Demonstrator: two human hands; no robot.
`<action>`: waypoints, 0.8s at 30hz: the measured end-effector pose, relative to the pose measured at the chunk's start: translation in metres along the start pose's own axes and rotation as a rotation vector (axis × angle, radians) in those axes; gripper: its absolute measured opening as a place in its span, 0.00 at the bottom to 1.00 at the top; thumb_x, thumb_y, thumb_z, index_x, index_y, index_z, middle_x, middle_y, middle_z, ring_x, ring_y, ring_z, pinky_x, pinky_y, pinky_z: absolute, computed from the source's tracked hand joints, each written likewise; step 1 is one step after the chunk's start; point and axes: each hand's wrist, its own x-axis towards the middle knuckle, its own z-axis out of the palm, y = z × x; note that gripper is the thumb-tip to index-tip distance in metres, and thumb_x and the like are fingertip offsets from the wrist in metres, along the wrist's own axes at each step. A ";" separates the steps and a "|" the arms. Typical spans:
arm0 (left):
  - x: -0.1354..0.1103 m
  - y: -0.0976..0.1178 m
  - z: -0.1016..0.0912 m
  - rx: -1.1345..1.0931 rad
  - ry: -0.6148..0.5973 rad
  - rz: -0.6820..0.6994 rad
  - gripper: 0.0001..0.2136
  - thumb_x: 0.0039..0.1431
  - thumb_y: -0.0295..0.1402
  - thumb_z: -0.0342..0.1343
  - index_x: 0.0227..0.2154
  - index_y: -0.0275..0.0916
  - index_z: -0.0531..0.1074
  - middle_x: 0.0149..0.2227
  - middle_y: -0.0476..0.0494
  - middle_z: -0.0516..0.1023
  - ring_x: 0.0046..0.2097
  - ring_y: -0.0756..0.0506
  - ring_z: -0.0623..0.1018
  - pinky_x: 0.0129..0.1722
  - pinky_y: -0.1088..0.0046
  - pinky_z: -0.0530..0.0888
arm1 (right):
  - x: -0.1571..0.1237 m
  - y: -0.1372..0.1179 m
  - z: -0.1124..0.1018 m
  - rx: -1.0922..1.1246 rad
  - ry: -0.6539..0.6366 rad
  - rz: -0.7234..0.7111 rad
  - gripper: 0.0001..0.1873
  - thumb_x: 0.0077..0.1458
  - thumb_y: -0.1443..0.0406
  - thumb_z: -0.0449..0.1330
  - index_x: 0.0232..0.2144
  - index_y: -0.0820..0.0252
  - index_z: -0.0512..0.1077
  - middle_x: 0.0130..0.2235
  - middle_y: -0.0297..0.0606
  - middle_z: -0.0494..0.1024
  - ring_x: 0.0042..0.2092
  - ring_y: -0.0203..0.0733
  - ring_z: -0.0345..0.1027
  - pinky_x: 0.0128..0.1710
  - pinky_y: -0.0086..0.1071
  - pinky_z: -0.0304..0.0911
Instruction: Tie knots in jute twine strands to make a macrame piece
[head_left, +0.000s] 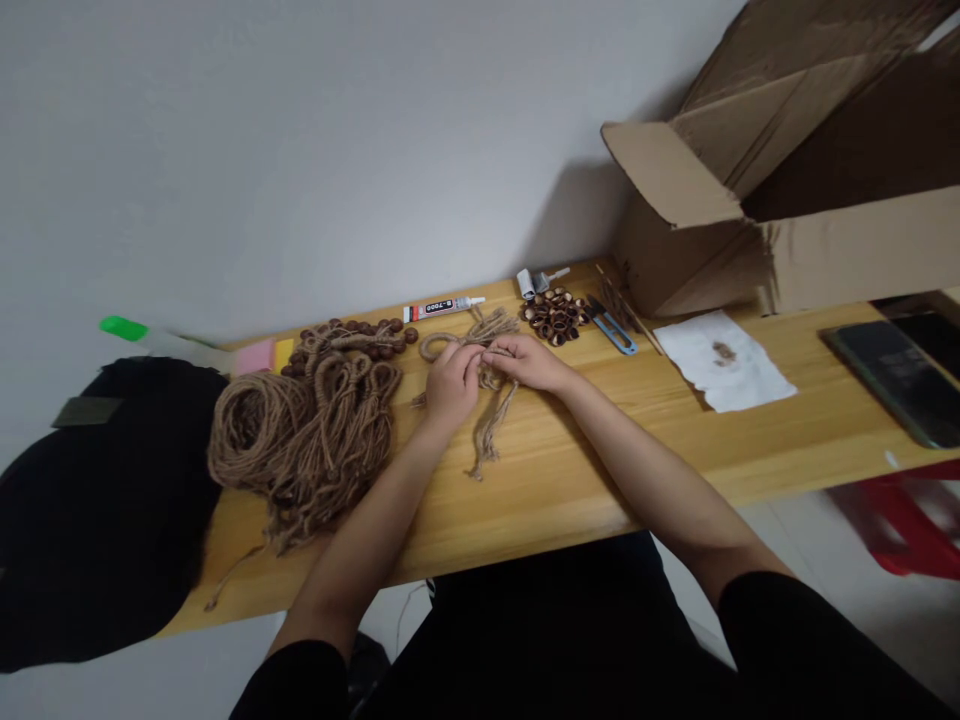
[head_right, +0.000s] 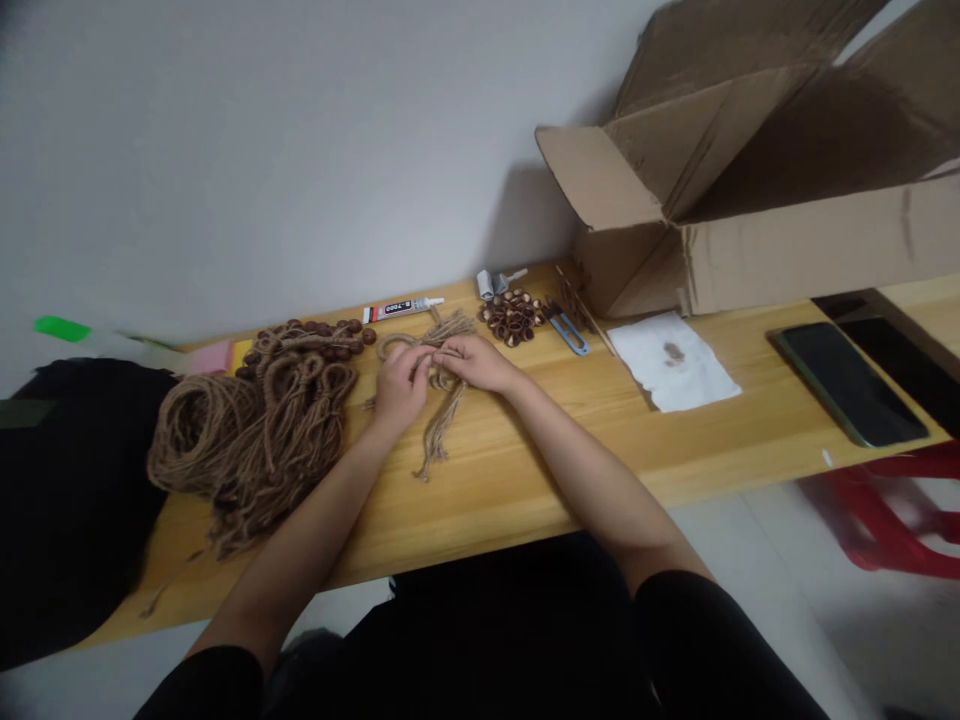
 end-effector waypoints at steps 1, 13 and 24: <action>0.000 0.000 0.000 0.000 0.001 0.000 0.10 0.59 0.28 0.46 0.36 0.37 0.72 0.34 0.44 0.72 0.37 0.47 0.72 0.38 0.72 0.68 | 0.000 0.000 0.000 0.000 -0.002 -0.002 0.17 0.51 0.56 0.53 0.24 0.65 0.68 0.22 0.31 0.64 0.26 0.32 0.56 0.28 0.26 0.53; 0.000 -0.002 0.000 0.001 -0.010 0.015 0.10 0.59 0.28 0.45 0.37 0.37 0.71 0.35 0.44 0.72 0.39 0.46 0.71 0.40 0.70 0.68 | 0.000 -0.004 -0.002 -0.028 -0.024 -0.028 0.16 0.53 0.56 0.51 0.25 0.65 0.67 0.22 0.31 0.64 0.26 0.32 0.56 0.28 0.26 0.53; 0.003 -0.006 0.001 -0.025 -0.002 0.055 0.06 0.58 0.29 0.48 0.34 0.38 0.71 0.36 0.44 0.74 0.42 0.46 0.71 0.44 0.67 0.68 | -0.001 -0.008 -0.003 -0.006 -0.032 -0.029 0.16 0.52 0.56 0.52 0.23 0.64 0.66 0.21 0.30 0.63 0.26 0.32 0.55 0.28 0.26 0.53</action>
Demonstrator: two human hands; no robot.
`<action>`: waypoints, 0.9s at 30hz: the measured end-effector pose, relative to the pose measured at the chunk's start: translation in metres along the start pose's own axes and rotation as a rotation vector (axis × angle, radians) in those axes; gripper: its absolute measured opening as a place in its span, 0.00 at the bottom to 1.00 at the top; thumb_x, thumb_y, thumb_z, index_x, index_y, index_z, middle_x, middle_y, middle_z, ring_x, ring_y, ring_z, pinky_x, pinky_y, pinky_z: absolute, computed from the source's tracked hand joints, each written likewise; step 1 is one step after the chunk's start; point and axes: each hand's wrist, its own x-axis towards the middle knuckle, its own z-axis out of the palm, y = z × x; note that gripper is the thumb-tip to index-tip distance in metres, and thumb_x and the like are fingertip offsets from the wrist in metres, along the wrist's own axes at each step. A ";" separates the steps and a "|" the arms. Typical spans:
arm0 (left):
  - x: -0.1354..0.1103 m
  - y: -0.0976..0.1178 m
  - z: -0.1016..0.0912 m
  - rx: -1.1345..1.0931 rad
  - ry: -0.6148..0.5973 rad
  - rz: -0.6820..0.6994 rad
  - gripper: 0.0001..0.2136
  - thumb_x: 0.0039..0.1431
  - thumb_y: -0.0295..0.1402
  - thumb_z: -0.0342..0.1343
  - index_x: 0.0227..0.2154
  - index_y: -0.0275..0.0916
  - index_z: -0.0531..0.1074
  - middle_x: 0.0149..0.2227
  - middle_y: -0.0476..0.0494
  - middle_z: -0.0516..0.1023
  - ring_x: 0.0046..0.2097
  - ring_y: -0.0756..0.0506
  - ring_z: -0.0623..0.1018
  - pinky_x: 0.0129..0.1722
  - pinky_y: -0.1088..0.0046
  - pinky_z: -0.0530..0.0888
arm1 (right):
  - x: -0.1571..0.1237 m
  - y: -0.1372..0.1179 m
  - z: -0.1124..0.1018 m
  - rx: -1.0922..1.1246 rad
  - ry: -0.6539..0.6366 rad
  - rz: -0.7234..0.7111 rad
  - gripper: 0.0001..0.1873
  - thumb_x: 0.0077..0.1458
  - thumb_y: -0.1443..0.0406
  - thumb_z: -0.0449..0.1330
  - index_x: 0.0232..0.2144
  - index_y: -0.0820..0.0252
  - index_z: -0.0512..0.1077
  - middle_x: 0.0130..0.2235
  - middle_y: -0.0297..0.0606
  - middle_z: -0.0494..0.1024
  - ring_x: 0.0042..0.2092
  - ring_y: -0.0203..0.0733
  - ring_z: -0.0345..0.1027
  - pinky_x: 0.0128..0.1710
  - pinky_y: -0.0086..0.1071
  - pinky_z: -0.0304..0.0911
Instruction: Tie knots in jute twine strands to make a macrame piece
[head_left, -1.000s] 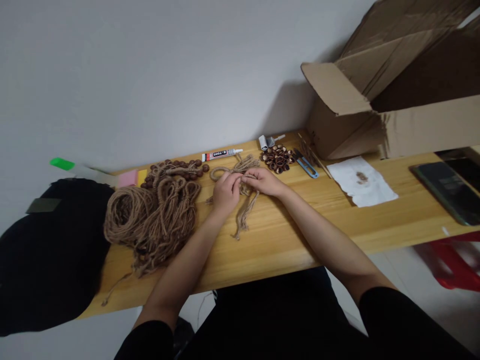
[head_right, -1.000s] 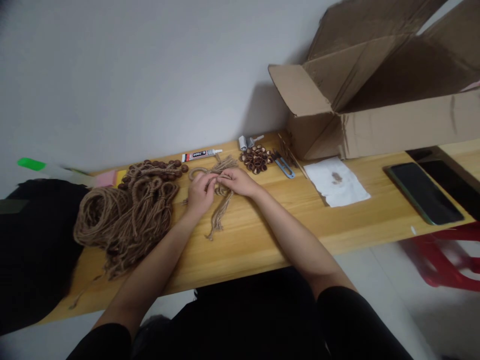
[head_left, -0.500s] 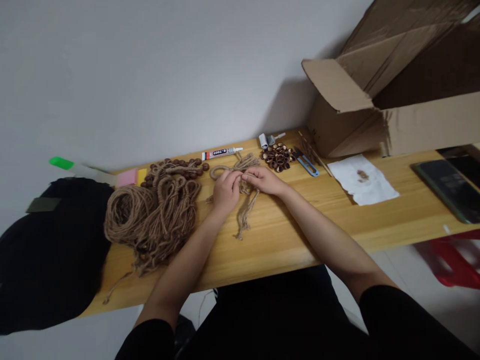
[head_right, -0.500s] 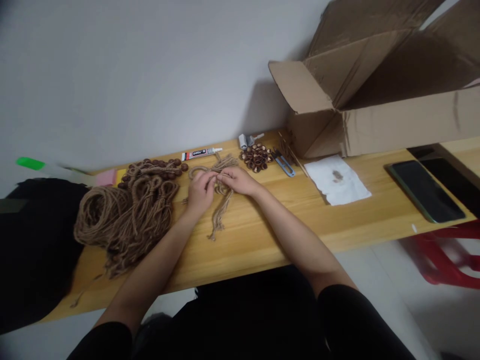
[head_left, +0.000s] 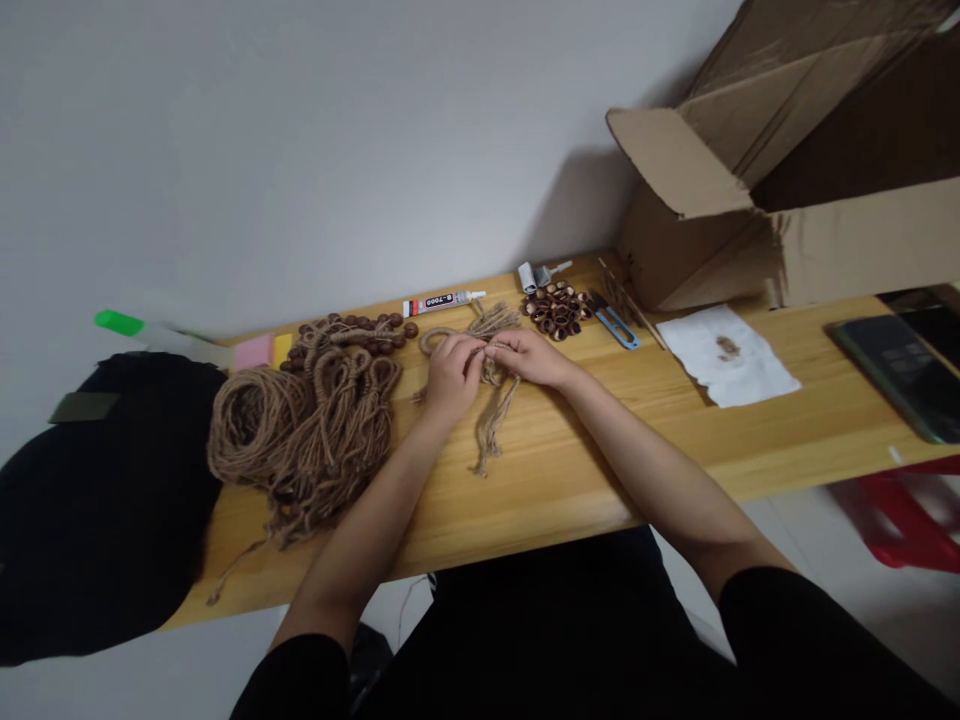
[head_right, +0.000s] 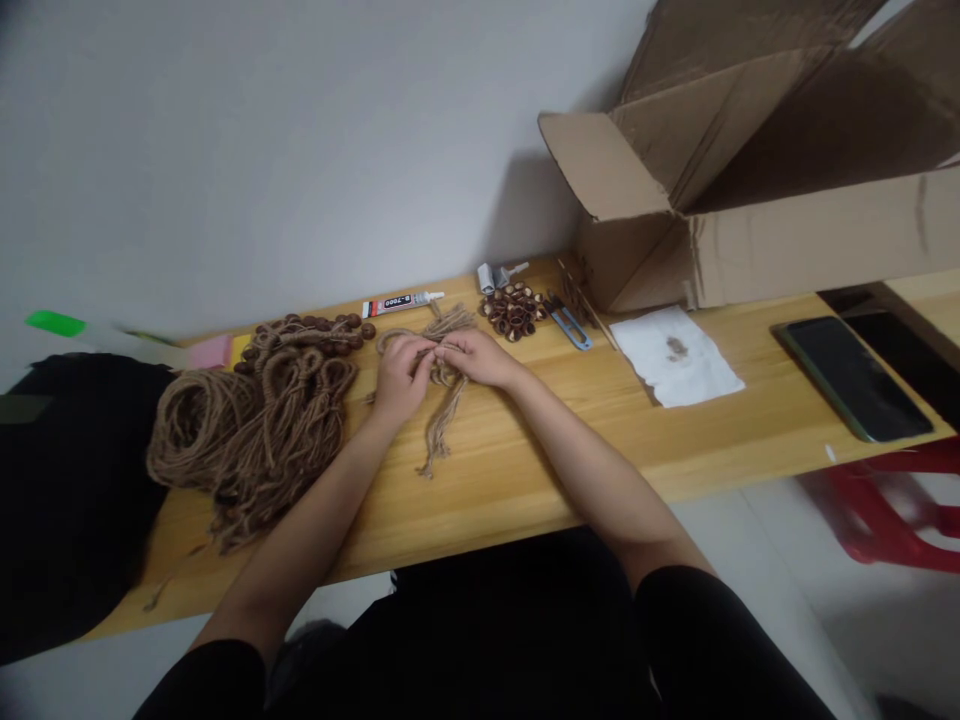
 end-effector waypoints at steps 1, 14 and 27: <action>0.000 0.000 0.000 -0.007 -0.007 -0.001 0.07 0.58 0.29 0.48 0.34 0.38 0.71 0.36 0.44 0.74 0.42 0.46 0.72 0.44 0.67 0.68 | 0.000 0.000 0.000 0.002 -0.003 -0.002 0.16 0.52 0.56 0.52 0.23 0.64 0.66 0.21 0.30 0.63 0.26 0.32 0.55 0.28 0.26 0.53; -0.001 0.000 -0.001 0.096 -0.055 0.038 0.10 0.60 0.30 0.45 0.35 0.36 0.71 0.35 0.42 0.74 0.39 0.45 0.71 0.41 0.66 0.67 | 0.000 0.001 0.001 0.015 -0.008 0.017 0.16 0.52 0.56 0.52 0.21 0.63 0.63 0.20 0.29 0.60 0.25 0.31 0.52 0.26 0.26 0.51; -0.002 0.002 0.000 0.201 -0.063 -0.011 0.09 0.56 0.25 0.45 0.35 0.39 0.69 0.35 0.43 0.74 0.40 0.43 0.71 0.38 0.66 0.65 | -0.001 -0.002 0.001 0.065 0.023 0.068 0.21 0.46 0.51 0.59 0.26 0.67 0.72 0.24 0.33 0.70 0.28 0.33 0.60 0.29 0.27 0.56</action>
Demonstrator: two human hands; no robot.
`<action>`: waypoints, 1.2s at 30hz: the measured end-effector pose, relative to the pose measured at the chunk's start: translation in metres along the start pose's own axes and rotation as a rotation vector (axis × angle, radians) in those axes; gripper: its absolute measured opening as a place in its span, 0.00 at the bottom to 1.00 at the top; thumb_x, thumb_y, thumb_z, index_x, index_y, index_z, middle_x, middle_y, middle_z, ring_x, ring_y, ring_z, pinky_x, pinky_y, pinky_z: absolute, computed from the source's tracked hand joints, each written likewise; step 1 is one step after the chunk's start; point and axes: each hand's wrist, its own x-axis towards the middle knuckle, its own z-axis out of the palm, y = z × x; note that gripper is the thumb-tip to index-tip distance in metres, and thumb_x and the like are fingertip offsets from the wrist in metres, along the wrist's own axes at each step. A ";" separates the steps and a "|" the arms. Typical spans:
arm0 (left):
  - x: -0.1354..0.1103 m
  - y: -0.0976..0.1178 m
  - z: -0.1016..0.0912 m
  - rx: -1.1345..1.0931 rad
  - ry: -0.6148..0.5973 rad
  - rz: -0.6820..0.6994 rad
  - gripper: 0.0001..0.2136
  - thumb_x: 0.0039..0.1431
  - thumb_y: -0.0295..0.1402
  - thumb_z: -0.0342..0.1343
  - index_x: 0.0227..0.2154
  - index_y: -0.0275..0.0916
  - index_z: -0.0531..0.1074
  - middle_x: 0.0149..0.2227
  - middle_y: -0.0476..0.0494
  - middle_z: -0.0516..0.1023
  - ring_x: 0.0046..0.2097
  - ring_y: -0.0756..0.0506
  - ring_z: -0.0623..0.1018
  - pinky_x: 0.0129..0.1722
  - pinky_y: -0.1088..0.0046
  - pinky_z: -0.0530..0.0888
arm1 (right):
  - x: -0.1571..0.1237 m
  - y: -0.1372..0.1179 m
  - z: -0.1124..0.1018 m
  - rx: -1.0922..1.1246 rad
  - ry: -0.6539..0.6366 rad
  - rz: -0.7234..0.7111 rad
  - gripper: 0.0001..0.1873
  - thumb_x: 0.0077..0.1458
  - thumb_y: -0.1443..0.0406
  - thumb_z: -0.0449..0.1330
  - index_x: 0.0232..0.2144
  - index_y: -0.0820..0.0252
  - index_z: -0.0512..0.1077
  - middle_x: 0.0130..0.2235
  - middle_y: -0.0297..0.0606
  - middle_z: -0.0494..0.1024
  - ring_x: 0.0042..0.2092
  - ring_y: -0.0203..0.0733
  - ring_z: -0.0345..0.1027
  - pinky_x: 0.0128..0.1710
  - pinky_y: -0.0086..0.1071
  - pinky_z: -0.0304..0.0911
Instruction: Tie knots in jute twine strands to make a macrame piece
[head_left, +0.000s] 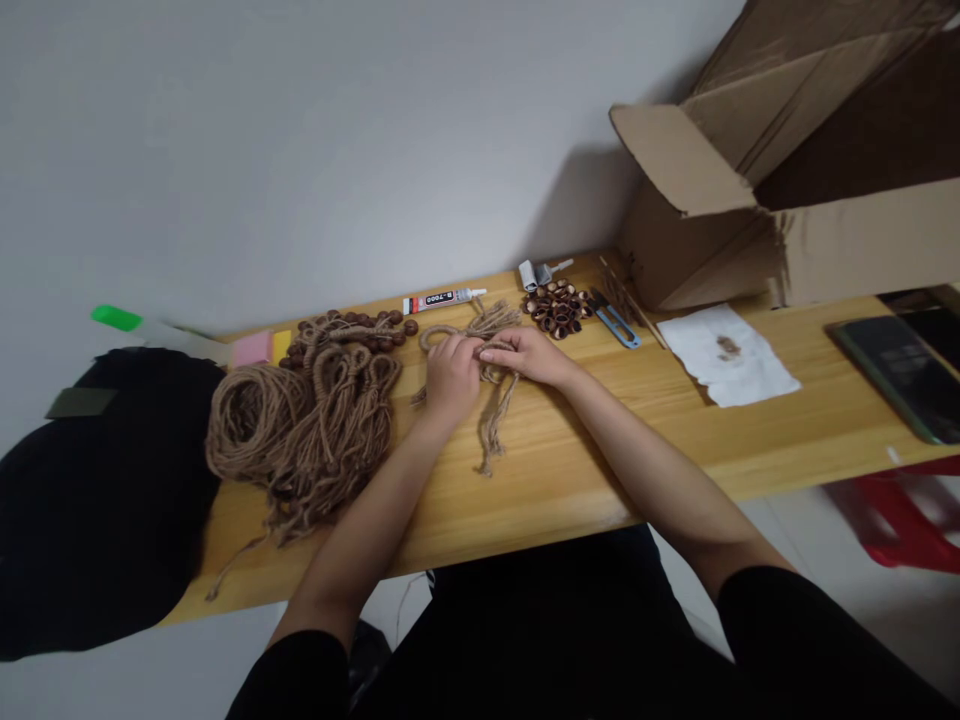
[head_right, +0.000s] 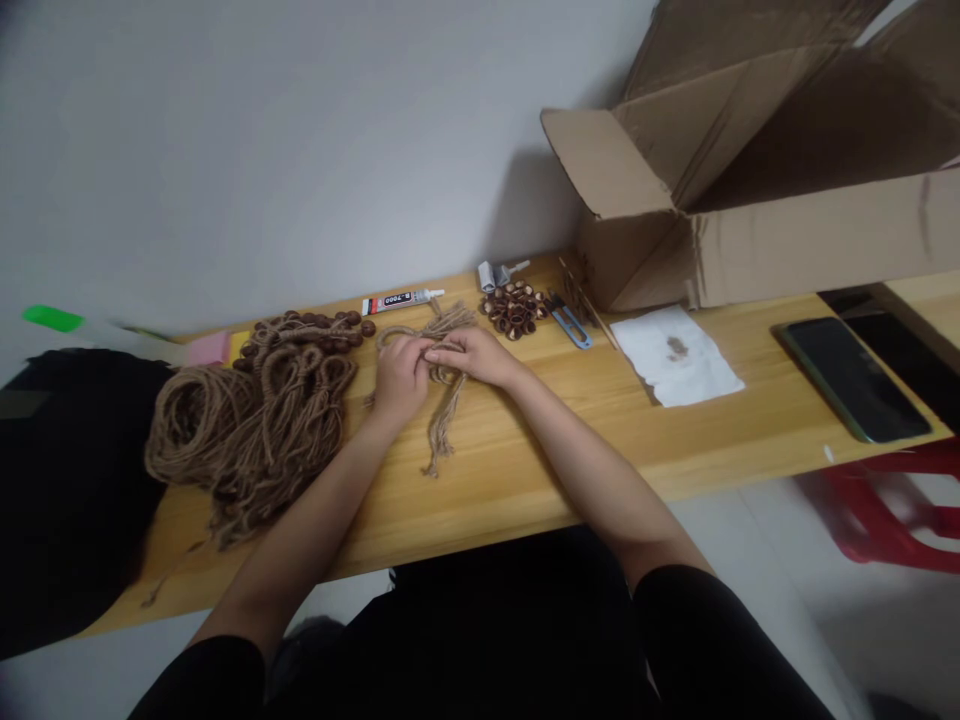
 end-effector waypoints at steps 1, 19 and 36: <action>0.000 0.000 0.000 -0.007 0.001 -0.004 0.09 0.56 0.25 0.45 0.35 0.39 0.69 0.35 0.43 0.74 0.40 0.43 0.71 0.38 0.66 0.65 | 0.000 0.001 0.000 0.000 0.007 0.007 0.22 0.46 0.50 0.59 0.25 0.67 0.72 0.24 0.33 0.70 0.28 0.33 0.60 0.29 0.27 0.56; 0.002 -0.004 0.000 -0.212 -0.014 -0.056 0.07 0.58 0.28 0.46 0.33 0.38 0.70 0.35 0.44 0.75 0.39 0.45 0.72 0.39 0.68 0.68 | 0.001 0.011 0.004 0.036 0.162 0.059 0.25 0.38 0.52 0.65 0.35 0.64 0.70 0.31 0.36 0.75 0.32 0.37 0.66 0.33 0.29 0.60; 0.002 -0.009 0.002 -0.357 -0.108 -0.023 0.09 0.57 0.27 0.47 0.35 0.37 0.72 0.35 0.43 0.76 0.38 0.46 0.74 0.40 0.69 0.71 | 0.000 0.006 0.003 0.053 0.148 0.068 0.21 0.39 0.54 0.65 0.31 0.65 0.71 0.30 0.36 0.74 0.32 0.36 0.65 0.34 0.30 0.60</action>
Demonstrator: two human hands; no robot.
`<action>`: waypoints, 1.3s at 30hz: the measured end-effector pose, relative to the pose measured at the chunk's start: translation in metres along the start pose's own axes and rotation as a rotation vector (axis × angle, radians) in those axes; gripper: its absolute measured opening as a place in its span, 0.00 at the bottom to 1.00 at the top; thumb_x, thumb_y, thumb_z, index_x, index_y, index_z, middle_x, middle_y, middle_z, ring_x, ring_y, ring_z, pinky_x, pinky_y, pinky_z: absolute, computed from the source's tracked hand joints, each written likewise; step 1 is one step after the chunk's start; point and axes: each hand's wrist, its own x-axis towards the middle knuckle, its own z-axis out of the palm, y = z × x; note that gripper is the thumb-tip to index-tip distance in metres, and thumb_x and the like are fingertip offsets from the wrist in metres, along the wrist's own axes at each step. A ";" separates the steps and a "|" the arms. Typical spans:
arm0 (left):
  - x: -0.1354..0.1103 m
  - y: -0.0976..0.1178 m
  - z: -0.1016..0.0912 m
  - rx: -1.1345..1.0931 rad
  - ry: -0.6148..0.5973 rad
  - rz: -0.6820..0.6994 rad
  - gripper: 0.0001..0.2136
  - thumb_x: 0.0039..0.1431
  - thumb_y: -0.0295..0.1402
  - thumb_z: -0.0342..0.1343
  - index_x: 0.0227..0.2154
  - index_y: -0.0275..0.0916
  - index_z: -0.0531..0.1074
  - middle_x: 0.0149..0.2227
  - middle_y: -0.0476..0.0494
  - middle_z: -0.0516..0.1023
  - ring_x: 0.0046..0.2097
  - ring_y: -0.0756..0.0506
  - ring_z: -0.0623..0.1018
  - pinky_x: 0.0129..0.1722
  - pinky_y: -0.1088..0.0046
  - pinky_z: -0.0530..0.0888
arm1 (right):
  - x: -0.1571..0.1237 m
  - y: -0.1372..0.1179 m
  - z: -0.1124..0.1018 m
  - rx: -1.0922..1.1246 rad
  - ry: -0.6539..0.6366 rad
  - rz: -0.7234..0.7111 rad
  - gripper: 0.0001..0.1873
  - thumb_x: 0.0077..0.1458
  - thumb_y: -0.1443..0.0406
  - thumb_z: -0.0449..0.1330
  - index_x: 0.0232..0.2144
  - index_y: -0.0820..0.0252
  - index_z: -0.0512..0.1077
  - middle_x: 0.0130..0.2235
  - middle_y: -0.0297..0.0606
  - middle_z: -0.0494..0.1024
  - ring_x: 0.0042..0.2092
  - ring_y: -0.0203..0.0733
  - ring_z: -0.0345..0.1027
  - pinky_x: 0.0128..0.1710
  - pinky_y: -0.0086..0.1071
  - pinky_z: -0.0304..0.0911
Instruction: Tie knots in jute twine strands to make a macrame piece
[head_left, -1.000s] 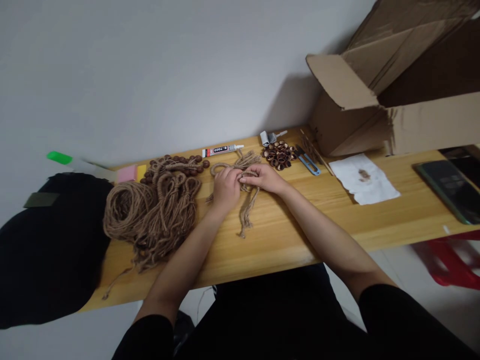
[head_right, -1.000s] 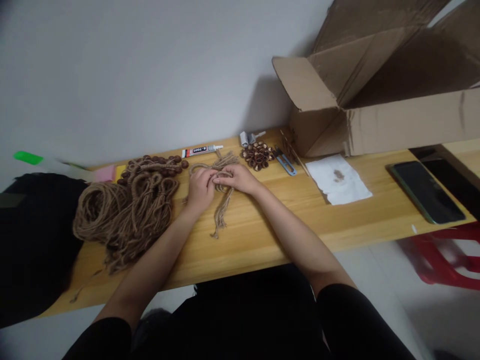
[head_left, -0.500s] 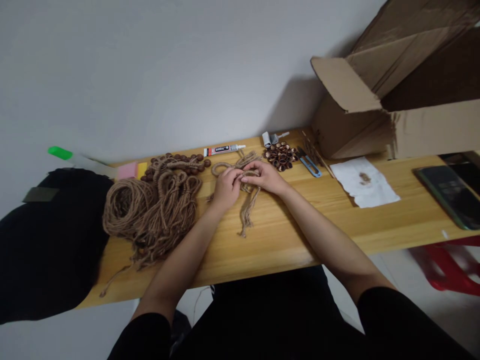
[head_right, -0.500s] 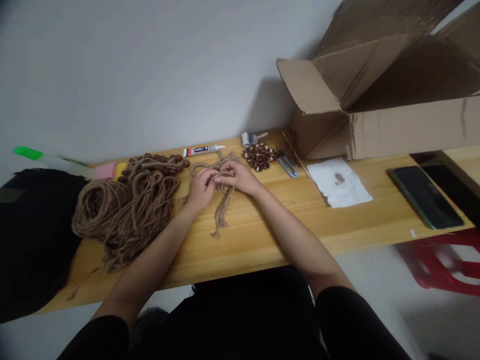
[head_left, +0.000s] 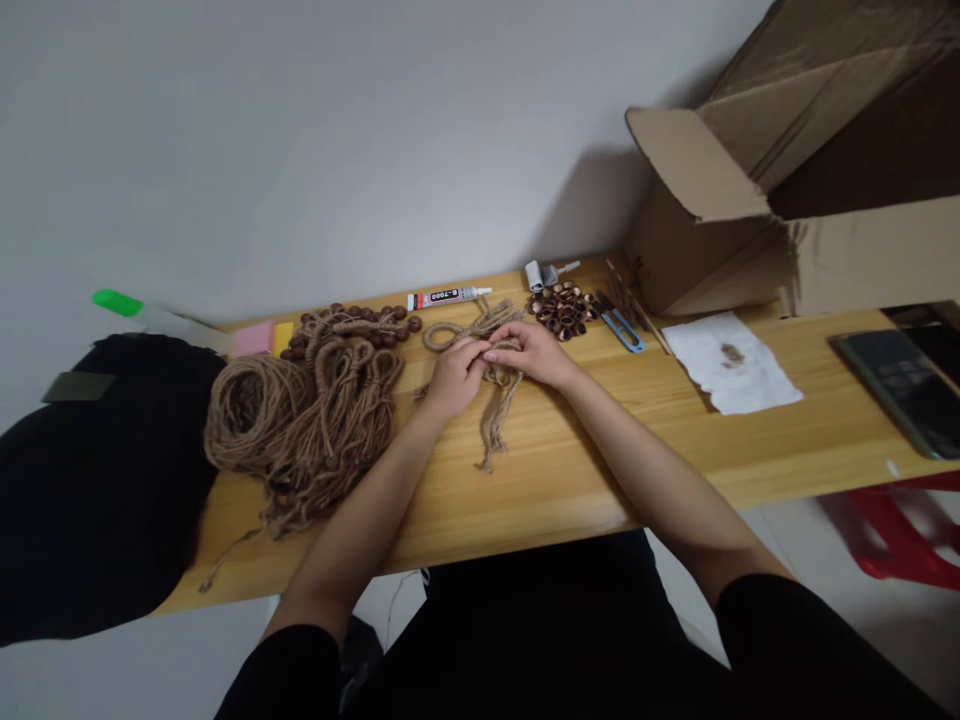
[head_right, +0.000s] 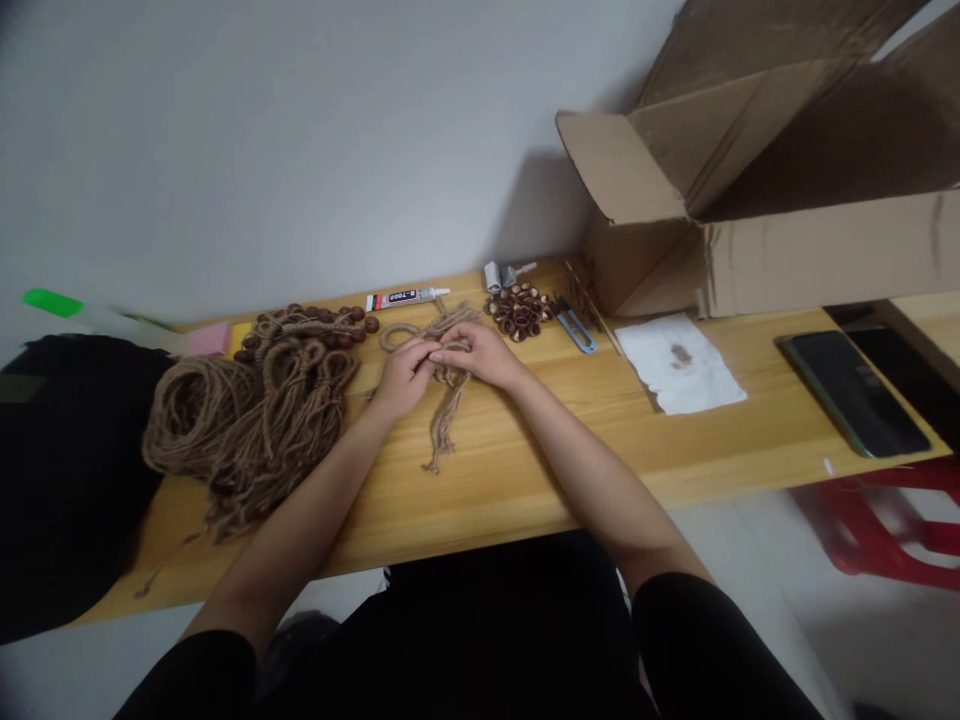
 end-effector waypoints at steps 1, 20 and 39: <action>0.000 -0.001 0.000 -0.020 0.002 -0.001 0.08 0.57 0.27 0.48 0.34 0.37 0.72 0.35 0.43 0.76 0.38 0.46 0.74 0.41 0.69 0.71 | 0.000 -0.001 0.000 -0.007 0.003 -0.001 0.20 0.39 0.54 0.65 0.31 0.65 0.71 0.30 0.36 0.75 0.32 0.36 0.66 0.35 0.30 0.60; 0.006 -0.002 -0.002 -0.464 -0.056 -0.152 0.06 0.54 0.31 0.52 0.26 0.36 0.71 0.22 0.50 0.69 0.27 0.51 0.69 0.29 0.75 0.67 | -0.001 -0.003 0.001 -0.164 -0.039 -0.142 0.17 0.52 0.55 0.56 0.32 0.65 0.72 0.31 0.38 0.76 0.33 0.36 0.66 0.35 0.28 0.59; 0.008 -0.003 0.004 -0.638 0.027 -0.357 0.04 0.50 0.30 0.55 0.26 0.35 0.72 0.20 0.52 0.69 0.23 0.54 0.68 0.25 0.79 0.67 | -0.005 -0.003 0.016 -0.279 0.201 -0.109 0.11 0.52 0.60 0.56 0.29 0.63 0.72 0.28 0.37 0.76 0.30 0.36 0.67 0.31 0.28 0.58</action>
